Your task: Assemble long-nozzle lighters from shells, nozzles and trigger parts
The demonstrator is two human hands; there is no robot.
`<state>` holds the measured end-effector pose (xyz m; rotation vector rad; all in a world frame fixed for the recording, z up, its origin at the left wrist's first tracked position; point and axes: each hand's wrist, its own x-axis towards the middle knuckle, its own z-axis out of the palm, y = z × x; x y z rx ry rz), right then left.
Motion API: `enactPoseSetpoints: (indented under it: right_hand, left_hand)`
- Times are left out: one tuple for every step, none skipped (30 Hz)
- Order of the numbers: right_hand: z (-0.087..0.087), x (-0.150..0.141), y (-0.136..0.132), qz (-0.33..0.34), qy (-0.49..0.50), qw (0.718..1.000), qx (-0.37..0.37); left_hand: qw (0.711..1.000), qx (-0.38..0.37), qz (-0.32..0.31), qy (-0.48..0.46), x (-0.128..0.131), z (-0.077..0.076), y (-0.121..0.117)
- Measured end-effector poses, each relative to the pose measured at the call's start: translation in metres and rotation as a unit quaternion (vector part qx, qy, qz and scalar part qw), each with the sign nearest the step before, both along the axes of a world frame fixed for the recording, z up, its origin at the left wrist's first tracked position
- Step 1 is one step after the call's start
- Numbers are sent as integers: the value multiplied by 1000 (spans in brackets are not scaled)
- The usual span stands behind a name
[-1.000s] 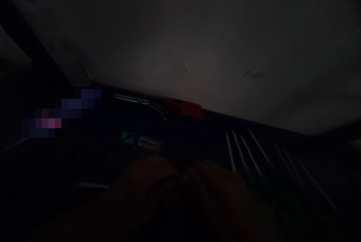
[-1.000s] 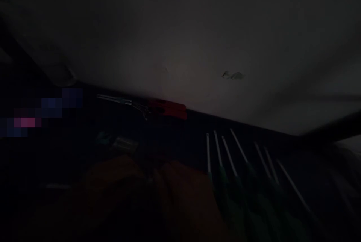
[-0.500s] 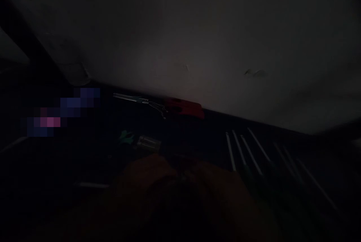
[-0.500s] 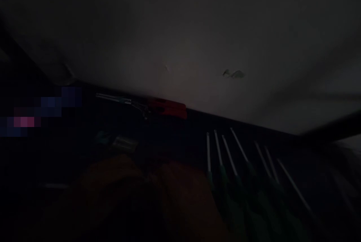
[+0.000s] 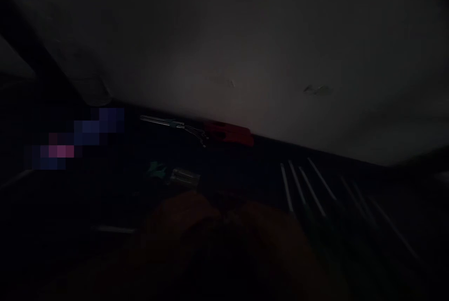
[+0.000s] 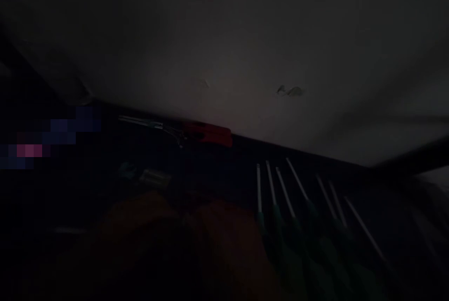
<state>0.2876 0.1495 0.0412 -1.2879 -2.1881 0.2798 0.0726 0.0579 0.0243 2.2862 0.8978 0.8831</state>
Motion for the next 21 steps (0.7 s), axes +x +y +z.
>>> enactPoseSetpoints:
  right_hand:
    - [1, 0, 4, 1, 3, 1000, 1]
    - [1, 0, 6, 3, 5, 1000, 3]
    - [1, 1, 6, 4, 7, 1000, 4]
    - [0, 2, 3, 6, 9, 1000, 4]
    - [-1, 4, -2, 7, 10, 1000, 5]
    - [-2, 5, -9, 9, 10, 1000, 5]
    - [-4, 7, -18, 11, 10, 1000, 4]
    - [-5, 9, -28, 14, 9, 1000, 3]
    - [-6, 11, -41, 16, 8, 1000, 1]
    - [-6, 12, -54, 18, 6, 1000, 0]
    - [-7, 14, -68, 19, 4, 1000, -2]
    - [-7, 15, -82, 20, 1, 1000, -5]
    - [-7, 16, -96, 19, -2, 1000, -8]
    - [-6, 17, -108, 19, -6, 1000, -11]
    - [-6, 17, -119, 17, -9, 1000, -14]
    - [-5, 18, -127, 15, -13, 1000, -17]
    - [-5, 18, -133, 12, -17, 1000, -20]
    - [-4, 18, -138, 9, -21, 999, -23]
    - [-4, 18, -140, 6, -24, 999, -26]
    - [-4, 18, -141, 4, -27, 999, -28]
    - [-4, 18, -141, 2, -31, 999, -30]
  left_hand:
    - [1000, -1, 0, 1, 0, 0, 0]
    - [1000, -2, 1, 1, 0, 0, 0]
    - [1000, -3, 2, 1, 0, 0, 0]
    - [1000, -4, 4, 2, 0, 0, 0]
    - [1000, -5, 5, 3, 0, 1, 0]
    - [1000, -6, 6, 3, -1, 1, 0]
    - [1000, -7, 7, 4, -1, 1, 0]
    - [1000, -8, 8, 6, -1, 0, 0]
    - [1000, -9, 9, 7, -1, 0, 0]
    - [1000, -9, 9, 9, -1, 0, 0]
    - [1000, -10, 9, 10, -1, 0, 0]
    - [1000, -11, 10, 11, -1, -1, 1]
    - [1000, -11, 9, 12, -2, -1, 1]
    - [1000, -12, 9, 12, -2, -2, 1]
    - [1000, -12, 7, 12, -2, -3, 2]
    - [1000, -12, 6, 12, -2, -4, 2]
    - [1000, -12, 4, 11, -2, -5, 2]
    - [1000, -12, 2, 11, -2, -7, 2]
    - [1000, -13, 1, 9, -2, -9, 3]
    - [1000, -13, 1, 8, -1, -11, 3]
    - [1000, -14, 1, 7, -1, -13, 3]
